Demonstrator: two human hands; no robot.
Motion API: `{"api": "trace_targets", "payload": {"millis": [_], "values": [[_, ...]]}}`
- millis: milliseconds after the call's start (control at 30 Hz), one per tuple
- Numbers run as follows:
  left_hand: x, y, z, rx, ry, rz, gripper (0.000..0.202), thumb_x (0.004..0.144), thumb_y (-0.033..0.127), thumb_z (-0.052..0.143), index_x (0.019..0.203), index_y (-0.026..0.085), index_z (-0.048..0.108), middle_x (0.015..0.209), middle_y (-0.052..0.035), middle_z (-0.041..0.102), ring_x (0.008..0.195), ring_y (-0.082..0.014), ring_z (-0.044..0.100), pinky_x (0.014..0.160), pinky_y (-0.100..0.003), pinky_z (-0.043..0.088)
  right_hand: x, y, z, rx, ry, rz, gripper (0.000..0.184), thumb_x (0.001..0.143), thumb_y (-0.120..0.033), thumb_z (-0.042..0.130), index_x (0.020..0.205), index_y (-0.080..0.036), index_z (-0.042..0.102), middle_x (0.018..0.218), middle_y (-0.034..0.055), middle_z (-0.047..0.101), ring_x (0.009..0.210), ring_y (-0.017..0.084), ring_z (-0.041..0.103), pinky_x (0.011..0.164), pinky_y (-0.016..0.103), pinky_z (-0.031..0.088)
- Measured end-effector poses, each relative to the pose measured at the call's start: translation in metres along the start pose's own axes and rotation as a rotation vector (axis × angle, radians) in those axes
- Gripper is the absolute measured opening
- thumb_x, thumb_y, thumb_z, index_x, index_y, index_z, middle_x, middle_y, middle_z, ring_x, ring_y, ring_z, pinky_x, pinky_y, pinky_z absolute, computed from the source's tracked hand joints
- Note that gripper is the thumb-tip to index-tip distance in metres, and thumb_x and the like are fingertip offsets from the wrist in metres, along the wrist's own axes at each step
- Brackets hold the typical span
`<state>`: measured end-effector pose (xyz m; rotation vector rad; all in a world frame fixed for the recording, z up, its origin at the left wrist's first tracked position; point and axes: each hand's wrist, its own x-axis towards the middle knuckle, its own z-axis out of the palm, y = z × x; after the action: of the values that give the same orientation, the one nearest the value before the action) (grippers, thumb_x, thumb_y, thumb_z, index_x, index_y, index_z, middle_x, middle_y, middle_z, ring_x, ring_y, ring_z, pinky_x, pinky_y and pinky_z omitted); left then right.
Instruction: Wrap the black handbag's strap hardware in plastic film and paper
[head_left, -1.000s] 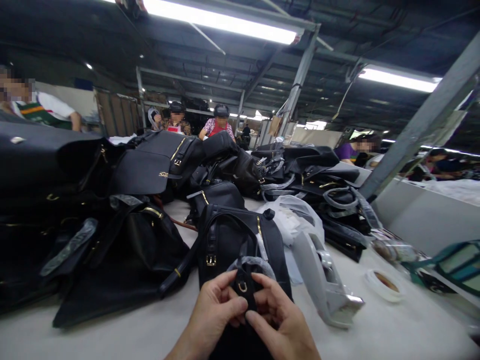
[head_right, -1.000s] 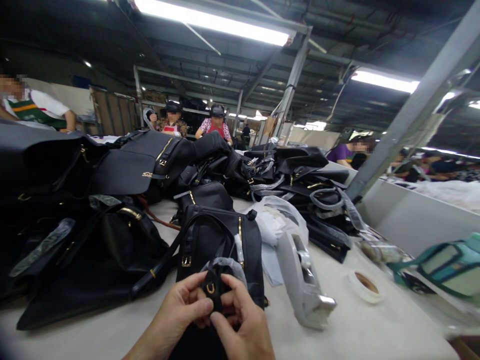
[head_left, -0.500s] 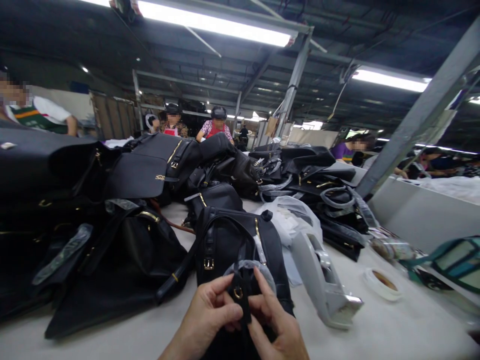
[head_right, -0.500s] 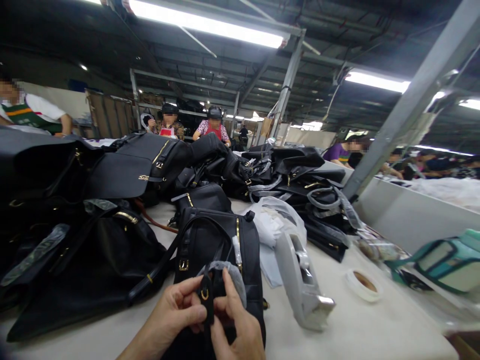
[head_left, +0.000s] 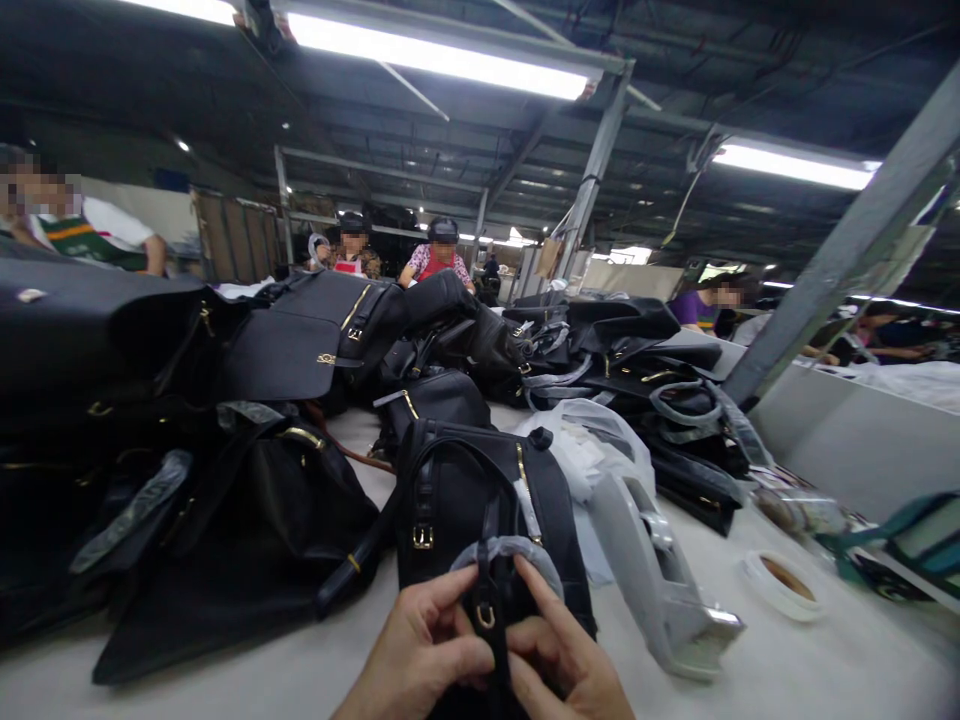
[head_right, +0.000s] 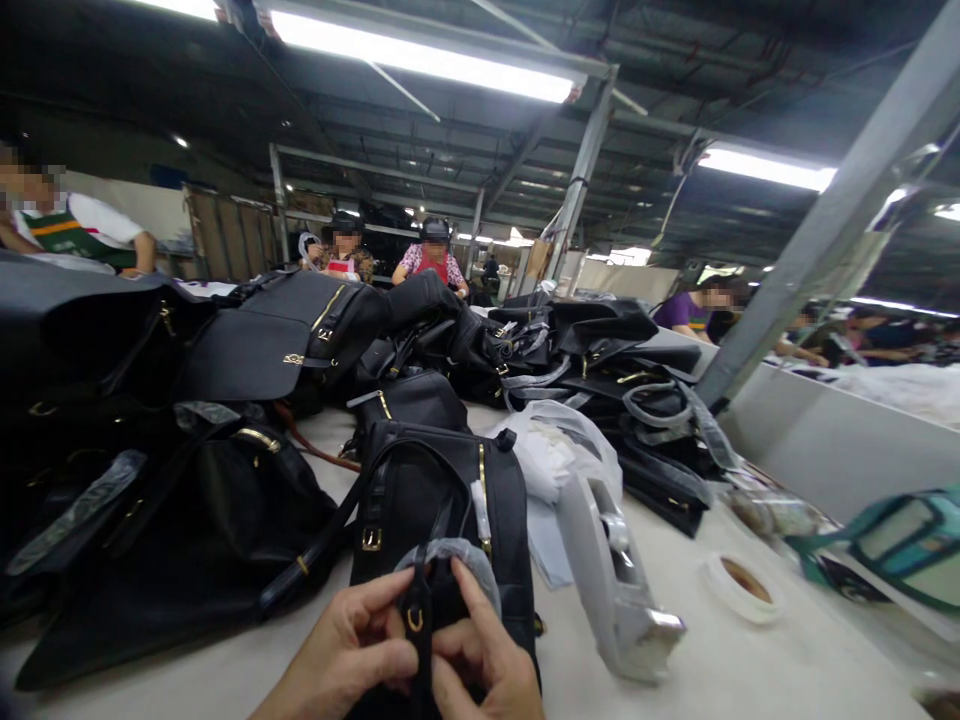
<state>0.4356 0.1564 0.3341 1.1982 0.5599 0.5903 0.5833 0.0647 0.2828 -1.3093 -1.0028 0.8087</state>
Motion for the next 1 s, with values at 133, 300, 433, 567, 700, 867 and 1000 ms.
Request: {"api": "trace_targets", "payload": {"millis": [133, 300, 433, 567, 700, 867, 1000], "values": [[-0.002, 0.004, 0.000, 0.057, -0.011, -0.002, 0.046, 0.060, 0.012, 0.071, 0.106, 0.013, 0.073, 0.054, 0.0065, 0.056, 0.051, -0.0088, 0.048, 0.053, -0.020, 0.039, 0.000, 0.000, 0.002, 0.063, 0.002, 0.045, 0.079, 0.076, -0.048, 0.071, 0.145, -0.022, 0.043, 0.066, -0.0008, 0.068, 0.059, 0.017, 0.062, 0.059, 0.027, 0.048], [-0.005, 0.005, -0.002, 0.247, -0.022, 0.032, 0.030, 0.066, 0.008, 0.066, 0.094, 0.015, 0.073, 0.058, 0.0063, 0.057, 0.056, -0.0089, 0.047, 0.054, -0.020, 0.033, -0.001, 0.001, 0.011, -0.084, 0.057, -0.008, 0.071, 0.081, -0.044, 0.064, 0.144, -0.021, 0.043, 0.067, -0.0003, 0.068, 0.058, 0.017, 0.062, 0.055, 0.026, 0.047], [-0.004, 0.000, -0.002, 0.214, -0.010, 0.056, 0.040, 0.067, 0.010, 0.065, 0.106, 0.015, 0.071, 0.061, 0.0058, 0.056, 0.059, -0.0097, 0.047, 0.058, -0.022, 0.035, -0.003, -0.010, 0.017, -0.150, 0.125, -0.043, 0.065, 0.079, -0.038, 0.066, 0.138, -0.021, 0.047, 0.068, -0.0009, 0.065, 0.058, 0.017, 0.062, 0.056, 0.026, 0.050], [-0.004, 0.000, -0.002, 0.030, -0.049, 0.023, 0.051, 0.063, 0.019, 0.073, 0.113, 0.013, 0.068, 0.058, 0.0071, 0.049, 0.052, -0.0080, 0.041, 0.053, -0.022, 0.032, -0.002, -0.031, 0.013, 0.005, 0.100, 0.024, 0.056, 0.073, -0.031, 0.073, 0.123, -0.023, 0.051, 0.064, -0.0042, 0.060, 0.054, 0.013, 0.056, 0.052, 0.023, 0.047], [-0.004, 0.007, 0.002, -0.076, -0.070, -0.028, 0.055, 0.060, 0.030, 0.079, 0.111, 0.013, 0.064, 0.061, 0.0063, 0.047, 0.054, -0.0073, 0.037, 0.054, -0.021, 0.029, 0.001, -0.045, 0.006, 0.350, -0.055, 0.165, 0.053, 0.068, -0.040, 0.081, 0.107, -0.024, 0.050, 0.063, -0.0062, 0.059, 0.052, 0.010, 0.051, 0.048, 0.019, 0.044], [-0.006, 0.007, 0.013, 0.177, 0.055, 0.045, 0.037, 0.068, 0.021, 0.067, 0.104, 0.015, 0.061, 0.065, 0.0044, 0.051, 0.057, -0.0097, 0.040, 0.054, -0.022, 0.029, 0.001, -0.042, 0.004, 0.450, -0.057, 0.214, 0.054, 0.063, -0.042, 0.087, 0.100, -0.022, 0.053, 0.063, -0.0058, 0.060, 0.052, 0.009, 0.053, 0.052, 0.021, 0.048], [-0.008, -0.001, 0.017, 0.550, 0.140, 0.248, 0.009, 0.075, 0.012, 0.057, 0.079, 0.019, 0.061, 0.064, 0.0019, 0.053, 0.058, -0.0124, 0.046, 0.054, -0.024, 0.032, -0.001, -0.036, 0.006, 0.514, 0.020, 0.262, 0.054, 0.059, -0.038, 0.090, 0.096, -0.021, 0.055, 0.059, -0.0060, 0.061, 0.049, 0.009, 0.054, 0.048, 0.020, 0.047]]}}
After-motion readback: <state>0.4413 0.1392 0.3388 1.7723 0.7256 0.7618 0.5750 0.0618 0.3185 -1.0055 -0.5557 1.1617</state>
